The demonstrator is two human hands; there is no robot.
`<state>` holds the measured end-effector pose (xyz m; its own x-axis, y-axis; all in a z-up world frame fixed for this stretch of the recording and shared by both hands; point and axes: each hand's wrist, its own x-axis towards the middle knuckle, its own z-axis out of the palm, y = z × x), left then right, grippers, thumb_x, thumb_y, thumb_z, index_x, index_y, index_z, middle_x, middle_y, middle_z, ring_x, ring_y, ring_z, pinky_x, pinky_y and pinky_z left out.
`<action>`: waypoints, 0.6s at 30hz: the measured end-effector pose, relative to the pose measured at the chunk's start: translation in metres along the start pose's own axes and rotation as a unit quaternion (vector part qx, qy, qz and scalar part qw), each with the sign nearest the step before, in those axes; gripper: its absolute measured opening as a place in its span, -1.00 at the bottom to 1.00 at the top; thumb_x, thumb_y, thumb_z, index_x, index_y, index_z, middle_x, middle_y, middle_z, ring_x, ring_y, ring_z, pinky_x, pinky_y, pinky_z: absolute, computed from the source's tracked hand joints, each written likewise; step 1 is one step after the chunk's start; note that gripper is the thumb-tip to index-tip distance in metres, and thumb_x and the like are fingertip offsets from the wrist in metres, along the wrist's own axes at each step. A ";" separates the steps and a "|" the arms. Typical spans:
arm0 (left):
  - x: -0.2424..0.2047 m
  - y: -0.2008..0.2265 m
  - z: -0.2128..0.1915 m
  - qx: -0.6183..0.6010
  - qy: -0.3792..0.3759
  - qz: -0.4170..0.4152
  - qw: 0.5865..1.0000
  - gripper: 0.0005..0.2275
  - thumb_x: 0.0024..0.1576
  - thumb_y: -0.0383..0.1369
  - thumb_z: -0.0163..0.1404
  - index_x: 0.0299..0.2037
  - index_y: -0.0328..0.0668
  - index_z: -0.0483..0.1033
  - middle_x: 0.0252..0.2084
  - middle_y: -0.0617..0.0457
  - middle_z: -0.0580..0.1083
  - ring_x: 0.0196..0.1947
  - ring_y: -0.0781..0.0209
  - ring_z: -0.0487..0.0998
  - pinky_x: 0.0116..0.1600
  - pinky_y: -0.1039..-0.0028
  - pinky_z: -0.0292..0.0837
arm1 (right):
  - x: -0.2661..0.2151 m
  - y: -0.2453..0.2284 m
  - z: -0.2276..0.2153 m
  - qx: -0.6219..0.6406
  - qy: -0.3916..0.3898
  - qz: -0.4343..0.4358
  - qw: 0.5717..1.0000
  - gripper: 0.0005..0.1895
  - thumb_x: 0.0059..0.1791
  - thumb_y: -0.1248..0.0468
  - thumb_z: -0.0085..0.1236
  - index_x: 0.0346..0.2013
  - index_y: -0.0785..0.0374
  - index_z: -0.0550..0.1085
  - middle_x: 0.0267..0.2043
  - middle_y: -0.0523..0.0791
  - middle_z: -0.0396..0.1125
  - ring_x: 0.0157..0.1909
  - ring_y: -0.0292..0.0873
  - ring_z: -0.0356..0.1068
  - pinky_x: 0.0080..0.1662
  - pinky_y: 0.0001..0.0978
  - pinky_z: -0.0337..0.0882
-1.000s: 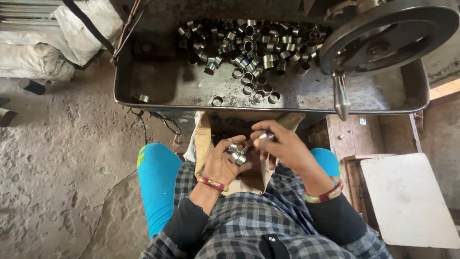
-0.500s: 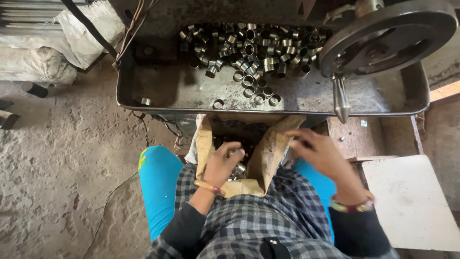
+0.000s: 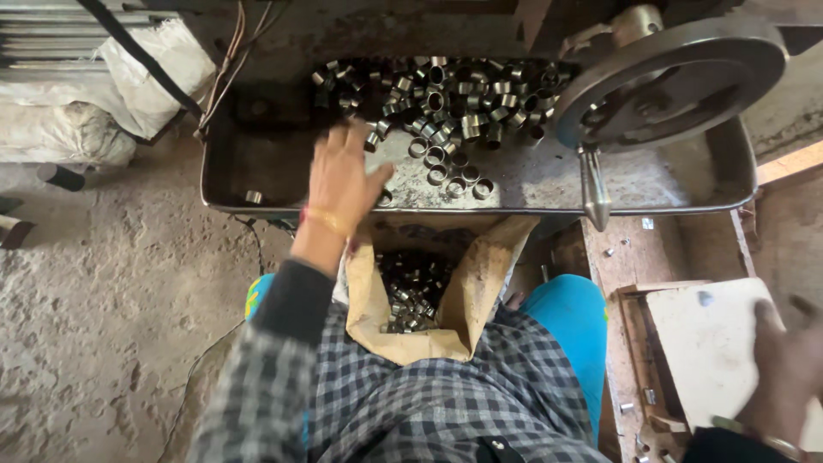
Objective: The person sits at a metal parts bin and repeatedly picks up small cylindrical metal pieces, transferring them from the bin into a paper bag on their lap. The person handles the parts by hand, moving them in small batches.
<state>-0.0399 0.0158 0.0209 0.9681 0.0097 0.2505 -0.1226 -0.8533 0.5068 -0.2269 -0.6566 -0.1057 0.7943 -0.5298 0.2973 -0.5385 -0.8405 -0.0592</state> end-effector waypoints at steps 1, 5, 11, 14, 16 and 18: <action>0.020 -0.002 0.006 0.042 -0.025 -0.038 0.998 -0.38 -0.01 -0.14 0.27 0.25 -0.15 0.38 0.24 -0.19 0.34 0.21 -0.37 0.30 0.18 -0.10 0.35 | -0.004 -0.021 -0.003 0.057 0.026 -0.037 0.997 -0.57 0.06 0.16 0.39 0.12 0.36 0.53 0.09 0.23 0.38 0.20 0.25 0.34 0.22 0.03 0.33; 0.076 -0.012 0.021 0.099 -0.119 -0.149 0.977 -0.26 -0.05 0.02 0.29 0.29 -0.09 0.29 0.43 -0.13 0.13 0.39 -0.40 0.09 0.24 -0.24 0.25 | -0.029 -0.137 -0.030 0.248 0.052 -0.127 0.959 -0.64 0.09 0.21 0.36 0.07 0.32 0.47 0.13 0.11 0.37 0.27 0.17 0.33 0.35 -0.03 0.32; 0.081 -0.006 0.066 0.143 -0.178 -0.168 0.959 -0.47 -0.06 -0.16 0.27 0.15 0.13 0.44 0.46 -0.09 0.03 0.41 -0.43 0.02 0.23 -0.20 0.27 | -0.051 -0.284 -0.116 0.322 0.057 -0.250 0.911 -0.64 0.04 0.29 0.31 0.11 0.29 0.50 0.18 0.09 0.37 0.33 0.19 0.31 0.32 -0.02 0.32; 0.068 -0.019 0.070 0.147 -0.148 -0.091 0.974 -0.69 0.03 -0.30 0.20 0.01 0.13 0.60 0.29 -0.25 0.32 0.23 -0.45 0.34 0.37 -0.07 0.22 | -0.051 -0.324 -0.147 0.345 -0.004 -0.206 0.916 -0.65 0.03 0.19 0.31 0.03 0.27 0.50 0.07 0.05 0.38 0.13 0.13 0.37 0.16 -0.04 0.38; 0.065 -0.030 0.058 0.079 -0.159 -0.121 0.977 -0.74 0.04 -0.29 0.20 -0.05 0.10 0.62 0.03 -0.16 0.51 0.08 -0.24 0.50 0.34 0.02 0.34 | -0.049 -0.345 -0.158 0.332 0.007 -0.279 0.901 -0.64 0.01 0.16 0.35 0.02 0.27 0.53 0.07 0.08 0.38 0.13 0.18 0.33 0.13 0.02 0.35; 0.067 -0.035 0.041 -0.130 -0.159 -0.196 0.959 -0.76 0.01 -0.34 0.21 -0.10 0.04 0.64 -0.12 -0.05 0.60 -0.09 -0.05 0.57 0.18 0.10 0.47 | -0.042 -0.368 -0.161 0.316 0.010 -0.359 0.878 -0.60 -0.01 0.14 0.34 0.05 0.26 0.52 0.08 0.07 0.39 0.15 0.17 0.33 0.14 0.01 0.37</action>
<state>0.0378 0.0249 -0.0136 0.9634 0.1083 -0.2451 0.2543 -0.6572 0.7095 -0.1073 -0.3073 0.0576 0.8570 0.1586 0.4903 0.3673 -0.8555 -0.3651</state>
